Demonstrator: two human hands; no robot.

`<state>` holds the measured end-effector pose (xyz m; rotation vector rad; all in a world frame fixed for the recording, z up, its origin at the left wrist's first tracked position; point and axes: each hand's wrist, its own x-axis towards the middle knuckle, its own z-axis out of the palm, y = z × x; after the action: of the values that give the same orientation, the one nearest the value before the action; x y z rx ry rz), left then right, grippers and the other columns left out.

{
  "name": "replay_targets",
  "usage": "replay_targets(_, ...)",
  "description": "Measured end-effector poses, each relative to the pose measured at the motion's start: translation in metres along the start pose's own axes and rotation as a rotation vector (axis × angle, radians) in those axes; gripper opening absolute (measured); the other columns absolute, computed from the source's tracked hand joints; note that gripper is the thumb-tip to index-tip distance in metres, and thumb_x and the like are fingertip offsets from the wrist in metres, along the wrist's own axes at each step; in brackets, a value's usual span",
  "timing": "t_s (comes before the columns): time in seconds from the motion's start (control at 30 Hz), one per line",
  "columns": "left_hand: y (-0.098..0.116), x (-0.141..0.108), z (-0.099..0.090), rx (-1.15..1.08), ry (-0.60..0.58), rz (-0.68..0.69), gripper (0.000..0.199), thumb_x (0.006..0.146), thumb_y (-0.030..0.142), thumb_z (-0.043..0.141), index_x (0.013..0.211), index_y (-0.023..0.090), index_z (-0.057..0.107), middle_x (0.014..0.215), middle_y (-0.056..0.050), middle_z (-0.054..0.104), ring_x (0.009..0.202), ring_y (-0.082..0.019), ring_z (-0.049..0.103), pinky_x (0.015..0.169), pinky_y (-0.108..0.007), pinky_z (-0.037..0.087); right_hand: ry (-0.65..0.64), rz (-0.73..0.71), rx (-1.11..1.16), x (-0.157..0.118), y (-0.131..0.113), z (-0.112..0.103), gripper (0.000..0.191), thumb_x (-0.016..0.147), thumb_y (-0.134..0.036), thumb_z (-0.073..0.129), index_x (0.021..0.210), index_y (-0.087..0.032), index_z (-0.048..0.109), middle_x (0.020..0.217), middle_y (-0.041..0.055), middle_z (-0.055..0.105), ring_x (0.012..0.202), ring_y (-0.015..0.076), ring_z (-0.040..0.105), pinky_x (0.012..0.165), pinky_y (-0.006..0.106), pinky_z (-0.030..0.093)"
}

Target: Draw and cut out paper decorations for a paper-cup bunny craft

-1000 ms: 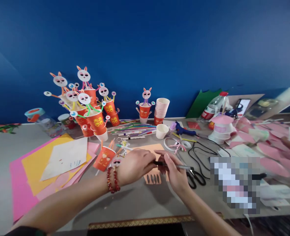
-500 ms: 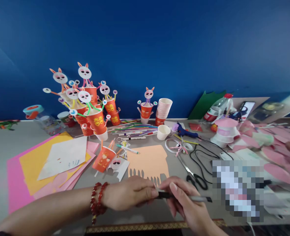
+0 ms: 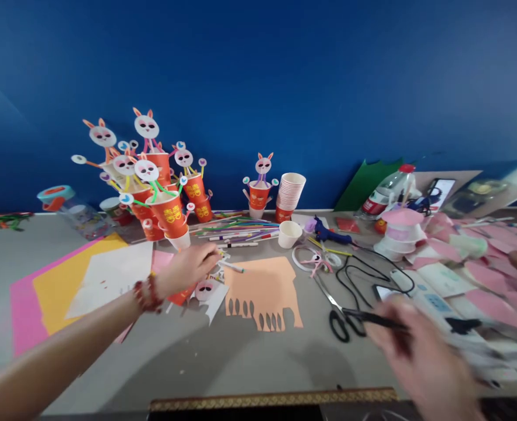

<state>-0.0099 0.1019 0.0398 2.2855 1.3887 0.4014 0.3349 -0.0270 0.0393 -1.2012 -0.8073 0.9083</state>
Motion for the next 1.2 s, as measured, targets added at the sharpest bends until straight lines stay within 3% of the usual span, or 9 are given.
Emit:
replay_targets(0.07,-0.008,0.029,0.008,0.139,0.01,0.068,0.024,0.093,0.031,0.043,0.083,0.018,0.06,0.087,-0.005,0.064,0.085,-0.02,0.06,0.077,-0.031,0.043,-0.254,0.154,-0.1,-0.003,0.02,0.024,0.032,0.077,-0.051,0.069,0.085,-0.02,0.063,0.044,-0.0019,0.056,0.037,0.0113,0.045,0.035,0.02,0.031)
replay_targets(0.13,-0.008,0.052,0.018,0.206,0.006,0.105,0.018,0.09,0.024,0.048,0.081,0.017,0.063,0.089,-0.007,0.066,0.087,-0.022,0.061,0.08,-0.033,0.044,-0.449,0.17,-0.135,-0.005,0.043,0.048,0.034,0.082,-0.05,0.065,0.096,-0.019,0.062,0.059,0.0022,0.067,0.045,0.0131,0.053,0.044,0.024,0.042)
replay_targets(0.23,0.0,0.059,0.029,0.268,0.043,0.168,0.014,0.088,0.024,0.056,0.092,0.015,0.065,0.101,-0.012,0.066,0.101,-0.026,0.059,0.091,-0.039,0.042,-0.533,0.155,-0.201,-0.004,0.073,0.064,0.031,0.082,-0.047,0.066,0.088,-0.018,0.063,0.069,0.0034,0.069,0.052,0.0131,0.058,0.051,0.026,0.048)
replay_targets(0.37,0.014,0.022,0.043,0.246,0.027,0.312,0.025,0.096,0.032,0.046,0.11,0.018,0.062,0.118,-0.009,0.062,0.113,-0.022,0.055,0.1,-0.036,0.04,-0.548,0.098,-0.31,0.0,0.093,0.054,0.022,0.081,-0.037,0.068,0.09,-0.018,0.066,0.072,0.0017,0.067,0.06,0.0144,0.06,0.056,0.026,0.05)
replay_targets(0.47,0.018,-0.017,0.064,0.166,-0.069,0.545,0.028,0.098,0.027,0.04,0.115,0.017,0.06,0.122,-0.009,0.062,0.118,-0.021,0.053,0.106,-0.036,0.038,-0.497,0.016,-0.385,0.001,0.095,0.05,0.008,0.08,-0.026,0.065,0.08,-0.018,0.063,0.066,-0.0005,0.063,0.056,0.0124,0.056,0.052,0.023,0.045)
replay_targets(0.6,0.013,-0.046,0.092,0.13,-0.113,0.587,0.035,0.092,0.032,0.052,0.124,0.019,0.055,0.139,-0.013,0.049,0.128,-0.026,0.045,0.112,-0.045,0.032,-0.505,0.041,-0.373,0.0,0.091,0.062,0.008,0.083,-0.025,0.057,0.077,-0.02,0.055,0.056,-0.0047,0.057,0.045,0.0097,0.048,0.044,0.021,0.038)
replay_targets(0.8,0.004,-0.048,0.103,0.117,-0.115,0.532,0.038,0.091,0.042,0.054,0.126,0.027,0.056,0.144,-0.012,0.044,0.134,-0.029,0.039,0.113,-0.053,0.027,-0.591,-0.01,-0.463,0.006,0.097,0.077,0.004,0.081,-0.022,0.06,0.083,-0.02,0.058,0.073,-0.0002,0.064,0.064,0.0144,0.06,0.059,0.024,0.047)
replay_targets(1.0,0.002,-0.048,0.104,0.087,-0.101,0.531,0.038,0.09,0.036,0.057,0.127,0.029,0.056,0.146,-0.011,0.042,0.134,-0.028,0.04,0.113,-0.052,0.028,-0.571,-0.151,-0.526,0.011,0.108,0.08,0.01,0.075,-0.014,0.052,0.068,-0.021,0.052,0.055,-0.0061,0.047,0.048,0.0101,0.043,0.048,0.021,0.034)
replay_targets(1.2,0.0,-0.047,0.106,0.076,-0.136,0.496,0.041,0.09,0.033,0.059,0.13,0.03,0.054,0.151,-0.011,0.035,0.137,-0.028,0.036,0.113,-0.052,0.028,-0.53,-0.187,-0.544,0.013,0.126,0.075,0.014,0.078,-0.016,0.05,0.064,-0.022,0.049,0.053,-0.0061,0.042,0.046,0.0102,0.039,0.045,0.022,0.031)
